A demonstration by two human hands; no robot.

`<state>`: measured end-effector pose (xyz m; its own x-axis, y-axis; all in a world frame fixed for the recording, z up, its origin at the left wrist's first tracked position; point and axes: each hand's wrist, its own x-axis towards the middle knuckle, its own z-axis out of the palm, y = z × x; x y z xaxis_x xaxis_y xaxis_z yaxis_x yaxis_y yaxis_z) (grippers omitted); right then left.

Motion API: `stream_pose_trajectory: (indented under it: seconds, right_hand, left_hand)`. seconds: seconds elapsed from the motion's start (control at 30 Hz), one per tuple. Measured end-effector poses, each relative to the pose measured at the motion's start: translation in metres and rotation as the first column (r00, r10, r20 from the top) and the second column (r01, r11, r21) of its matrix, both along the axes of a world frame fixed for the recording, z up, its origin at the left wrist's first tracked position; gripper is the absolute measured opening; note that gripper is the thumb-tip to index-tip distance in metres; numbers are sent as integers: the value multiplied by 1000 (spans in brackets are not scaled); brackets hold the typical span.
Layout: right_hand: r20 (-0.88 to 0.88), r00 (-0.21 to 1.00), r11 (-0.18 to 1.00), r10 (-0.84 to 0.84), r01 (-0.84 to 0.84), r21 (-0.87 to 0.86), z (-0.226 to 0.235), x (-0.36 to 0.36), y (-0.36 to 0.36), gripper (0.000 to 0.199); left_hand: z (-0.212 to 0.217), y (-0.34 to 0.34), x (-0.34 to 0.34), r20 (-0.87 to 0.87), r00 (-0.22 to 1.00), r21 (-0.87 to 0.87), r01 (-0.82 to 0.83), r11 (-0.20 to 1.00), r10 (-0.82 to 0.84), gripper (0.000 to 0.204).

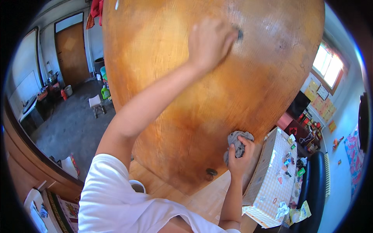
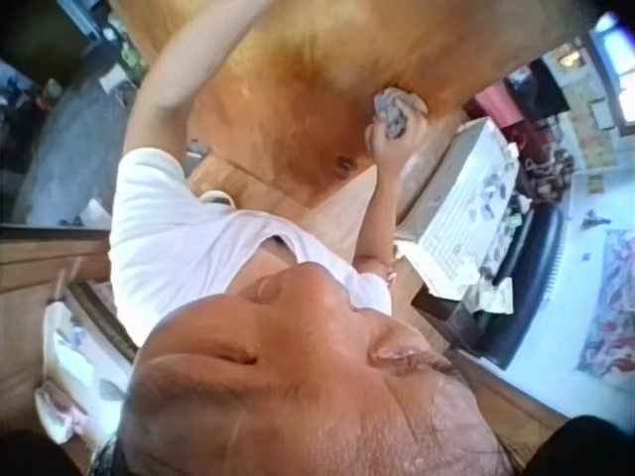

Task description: The person scrubs a large wooden table surface with a steel wool pad in the left hand and wipes with a gray cloth in the right hand. They repeatedly scrub and wipe different areas of the tabletop, occasionally switching hands or adjusting grip, while standing in a living room.

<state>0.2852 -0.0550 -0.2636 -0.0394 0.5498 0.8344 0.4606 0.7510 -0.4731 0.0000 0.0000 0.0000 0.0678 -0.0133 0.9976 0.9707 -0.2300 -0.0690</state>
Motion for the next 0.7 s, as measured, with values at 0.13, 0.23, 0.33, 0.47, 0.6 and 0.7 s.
stream_pose_trajectory:
  seconds: [0.13,0.23,0.33,0.47,0.6,0.7]
  right_hand:
    - [-33,999,998,41,-39,44,-6,-23,12,39]
    - [-8,999,996,36,-35,78,2,-12,21,38]
    - [13,999,994,33,-35,104,9,-5,27,39]
    - [8,998,994,70,-70,87,7,-8,26,39]
    - [10,997,995,82,-82,51,-2,-4,29,37]
    - [11,996,994,93,-94,54,1,-5,32,37]
  left_hand:
    - [-101,-9,-17,-510,858,-43,49,998,-64,14]
    - [-83,-6,-16,-654,755,-8,45,999,-39,17]
    - [10,-1,9,-435,899,28,-36,999,45,17]
    - [42,11,20,-230,973,117,37,992,-9,10]
    - [-56,5,15,-567,818,-49,80,996,-94,14]
    - [-27,18,5,-615,788,0,24,1000,-19,11]
